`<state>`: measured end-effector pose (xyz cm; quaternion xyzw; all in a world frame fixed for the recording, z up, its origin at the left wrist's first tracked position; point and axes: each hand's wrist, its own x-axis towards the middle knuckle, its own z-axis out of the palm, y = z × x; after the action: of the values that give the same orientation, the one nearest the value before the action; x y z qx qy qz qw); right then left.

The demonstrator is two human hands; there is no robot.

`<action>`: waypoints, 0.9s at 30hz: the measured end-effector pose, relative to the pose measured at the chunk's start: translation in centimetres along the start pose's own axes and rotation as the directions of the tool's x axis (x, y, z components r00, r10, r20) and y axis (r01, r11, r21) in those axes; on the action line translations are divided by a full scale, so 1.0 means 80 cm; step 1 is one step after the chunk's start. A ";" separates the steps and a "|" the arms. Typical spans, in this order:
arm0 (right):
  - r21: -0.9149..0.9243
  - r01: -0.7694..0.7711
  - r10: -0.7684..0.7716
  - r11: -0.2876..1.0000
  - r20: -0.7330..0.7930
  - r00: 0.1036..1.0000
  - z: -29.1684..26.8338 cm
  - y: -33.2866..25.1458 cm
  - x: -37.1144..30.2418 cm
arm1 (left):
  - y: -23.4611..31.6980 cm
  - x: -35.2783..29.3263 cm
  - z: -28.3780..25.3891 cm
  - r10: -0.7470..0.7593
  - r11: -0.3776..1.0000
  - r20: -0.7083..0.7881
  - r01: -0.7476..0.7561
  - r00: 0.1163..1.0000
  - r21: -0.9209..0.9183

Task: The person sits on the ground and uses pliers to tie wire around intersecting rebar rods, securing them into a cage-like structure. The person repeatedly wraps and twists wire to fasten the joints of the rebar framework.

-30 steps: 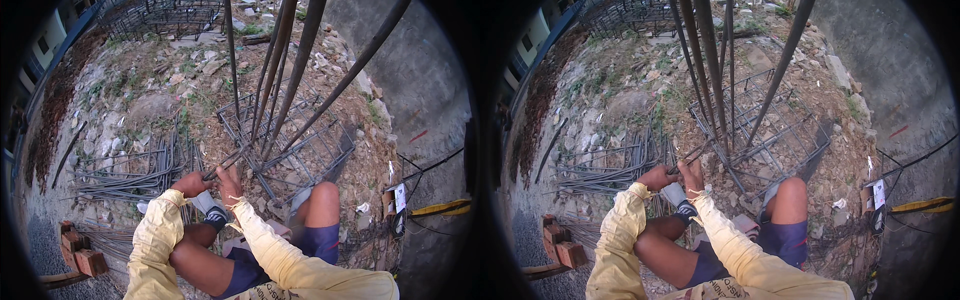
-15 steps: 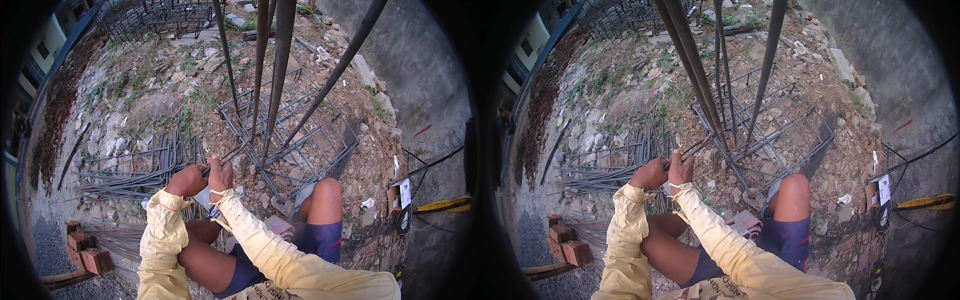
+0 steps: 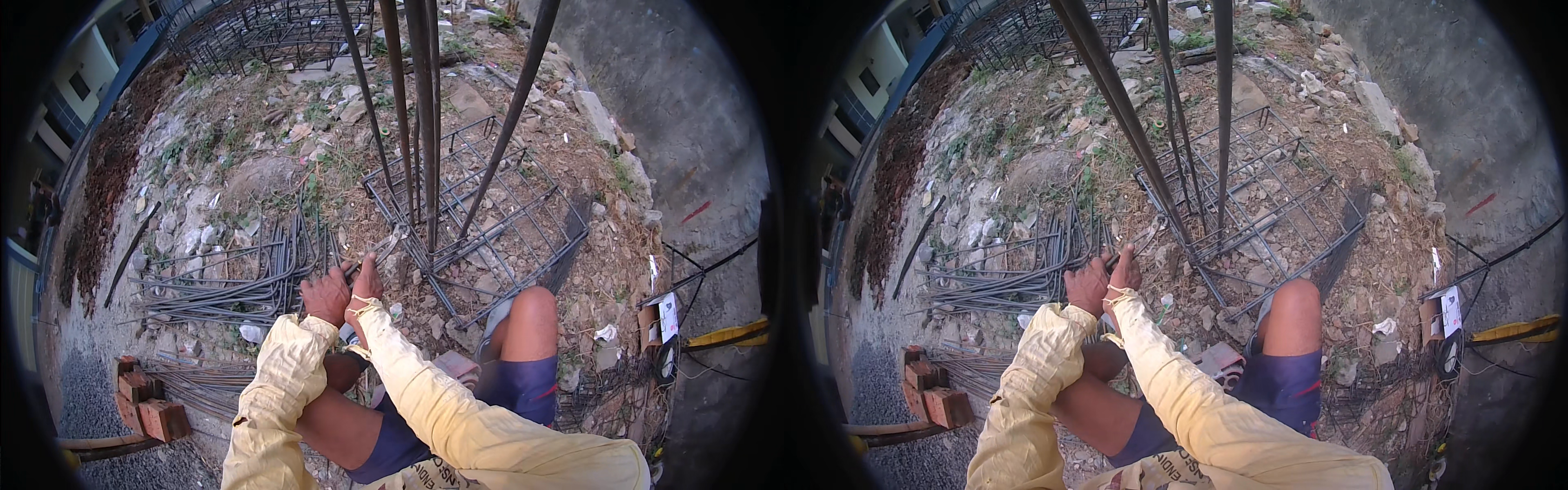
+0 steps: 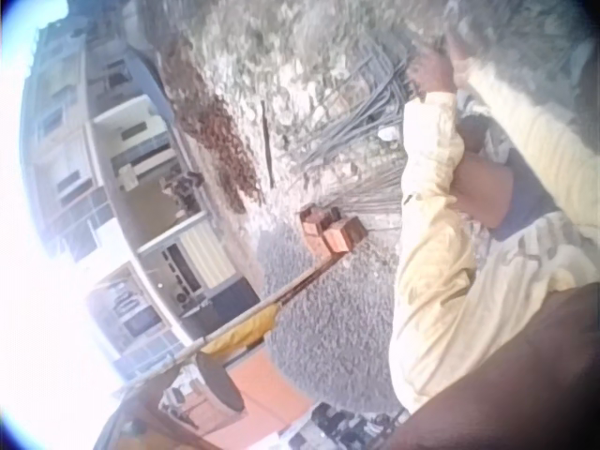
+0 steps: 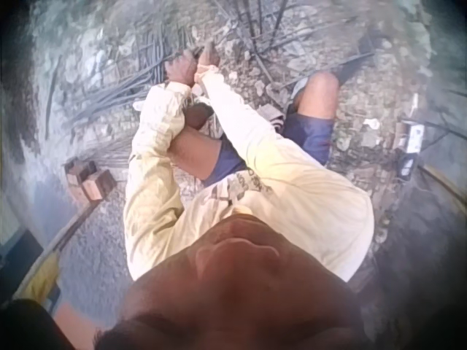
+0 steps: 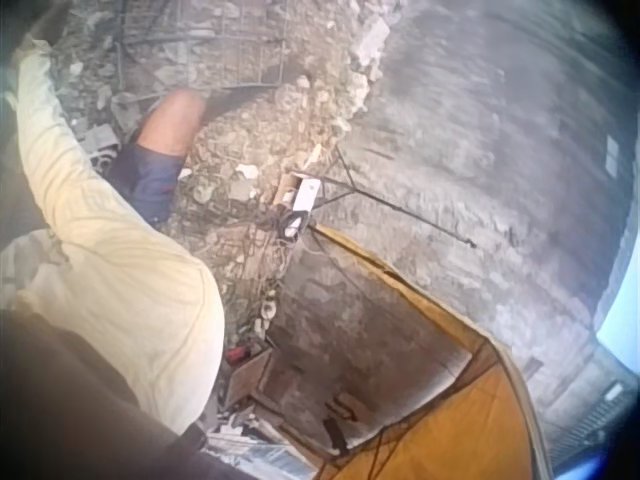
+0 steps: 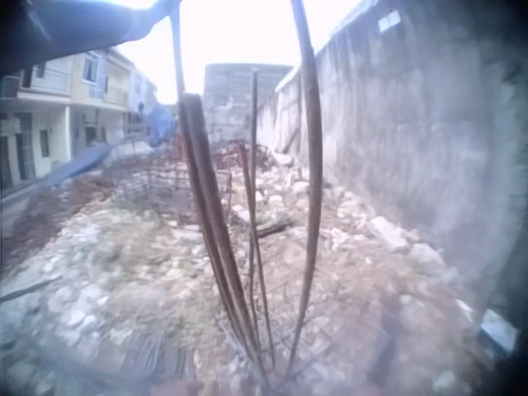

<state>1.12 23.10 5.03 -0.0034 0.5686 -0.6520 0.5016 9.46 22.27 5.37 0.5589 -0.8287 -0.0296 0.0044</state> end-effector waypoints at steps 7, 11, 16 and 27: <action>0.225 -0.230 0.191 0.947 0.183 0.964 -0.020 -0.002 0.021 | -0.023 0.000 -0.056 0.313 0.721 0.634 0.258 0.707 -0.643; 0.258 -0.345 0.221 0.902 0.410 0.885 -0.055 0.015 0.052 | -0.012 0.011 -0.037 0.294 0.566 0.846 0.632 0.445 -0.529; 0.081 -0.142 0.128 0.987 0.159 0.979 -0.049 0.017 0.014 | -0.019 -0.027 0.039 0.105 0.912 0.502 0.119 0.859 -0.393; 0.080 -0.180 0.175 0.980 0.062 0.983 -0.010 -0.002 0.027 | -0.021 -0.001 -0.006 0.134 0.891 0.643 0.192 0.754 -0.411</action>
<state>-0.47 22.22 3.63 0.0512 0.5245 -0.6279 0.5727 11.06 21.72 5.79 0.5087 -0.7376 -0.4154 -0.1569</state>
